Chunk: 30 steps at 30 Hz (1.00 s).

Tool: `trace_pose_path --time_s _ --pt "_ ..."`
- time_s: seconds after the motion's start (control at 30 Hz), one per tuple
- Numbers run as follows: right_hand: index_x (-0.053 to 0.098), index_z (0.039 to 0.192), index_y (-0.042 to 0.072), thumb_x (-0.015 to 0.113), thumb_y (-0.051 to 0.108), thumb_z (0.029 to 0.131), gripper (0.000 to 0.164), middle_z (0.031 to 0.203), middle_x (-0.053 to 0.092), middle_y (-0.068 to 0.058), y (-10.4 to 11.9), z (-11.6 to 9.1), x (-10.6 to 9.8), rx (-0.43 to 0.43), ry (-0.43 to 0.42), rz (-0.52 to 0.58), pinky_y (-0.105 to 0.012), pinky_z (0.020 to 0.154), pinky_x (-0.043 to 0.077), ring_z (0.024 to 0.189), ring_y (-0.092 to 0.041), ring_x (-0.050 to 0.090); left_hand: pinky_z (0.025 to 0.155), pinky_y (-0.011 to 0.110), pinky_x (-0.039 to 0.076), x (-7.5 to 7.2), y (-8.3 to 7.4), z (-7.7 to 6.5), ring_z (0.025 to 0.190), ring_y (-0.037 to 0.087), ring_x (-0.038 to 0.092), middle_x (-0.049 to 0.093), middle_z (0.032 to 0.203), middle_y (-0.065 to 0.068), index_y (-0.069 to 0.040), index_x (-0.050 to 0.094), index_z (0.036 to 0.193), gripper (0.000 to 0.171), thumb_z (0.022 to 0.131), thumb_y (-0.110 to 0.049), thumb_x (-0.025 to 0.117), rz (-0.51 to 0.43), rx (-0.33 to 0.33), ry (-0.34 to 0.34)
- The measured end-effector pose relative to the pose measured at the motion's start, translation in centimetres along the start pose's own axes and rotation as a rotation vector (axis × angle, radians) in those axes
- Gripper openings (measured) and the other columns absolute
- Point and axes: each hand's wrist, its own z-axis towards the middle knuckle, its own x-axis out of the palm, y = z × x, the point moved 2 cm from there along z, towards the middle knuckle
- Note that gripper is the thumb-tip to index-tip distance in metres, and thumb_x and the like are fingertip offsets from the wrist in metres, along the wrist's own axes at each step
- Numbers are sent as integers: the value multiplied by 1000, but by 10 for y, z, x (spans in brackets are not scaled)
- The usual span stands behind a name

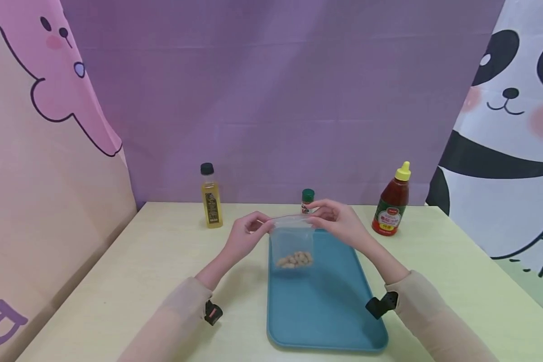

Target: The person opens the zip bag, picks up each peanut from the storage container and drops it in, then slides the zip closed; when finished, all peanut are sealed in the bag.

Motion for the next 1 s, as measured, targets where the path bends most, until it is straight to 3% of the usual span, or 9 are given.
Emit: trace_pose_path --time_s 0.13,0.3,0.57,0.87,1.0 --pt "59 124 12 67 24 87 39 106 67 -8 0 3 7 -7 70 -51 -26 75 53 89 -18 62 73 25 51 4 -2 1 78 31 67 69 82 9 -10 67 94 19 91 -28 62 4 8 23" --pt "61 123 11 68 26 87 40 114 65 -5 10 10 23 -53 130 -85 -31 80 51 98 -18 58 73 25 53 10 -2 1 75 30 68 70 81 10 -9 67 94 16 91 -24 62 10 33 58" --pt "73 97 11 68 22 86 16 91 69 0 24 17 34 -87 107 -117 -26 73 53 83 -13 60 75 25 52 14 -3 -1 74 27 69 71 85 14 -6 66 94 16 91 -21 62 -9 53 68" --pt "73 88 9 69 16 85 9 82 66 1 27 20 37 -165 84 -186 -35 73 53 79 -12 58 78 27 53 13 -2 1 79 26 68 70 86 12 -8 66 96 17 91 -24 62 14 14 78" --pt "74 88 12 69 20 85 10 81 66 3 26 19 33 -148 95 -181 -33 71 52 78 -12 56 78 28 53 11 -2 1 80 20 67 70 86 7 -10 66 94 15 91 -25 62 26 16 74"
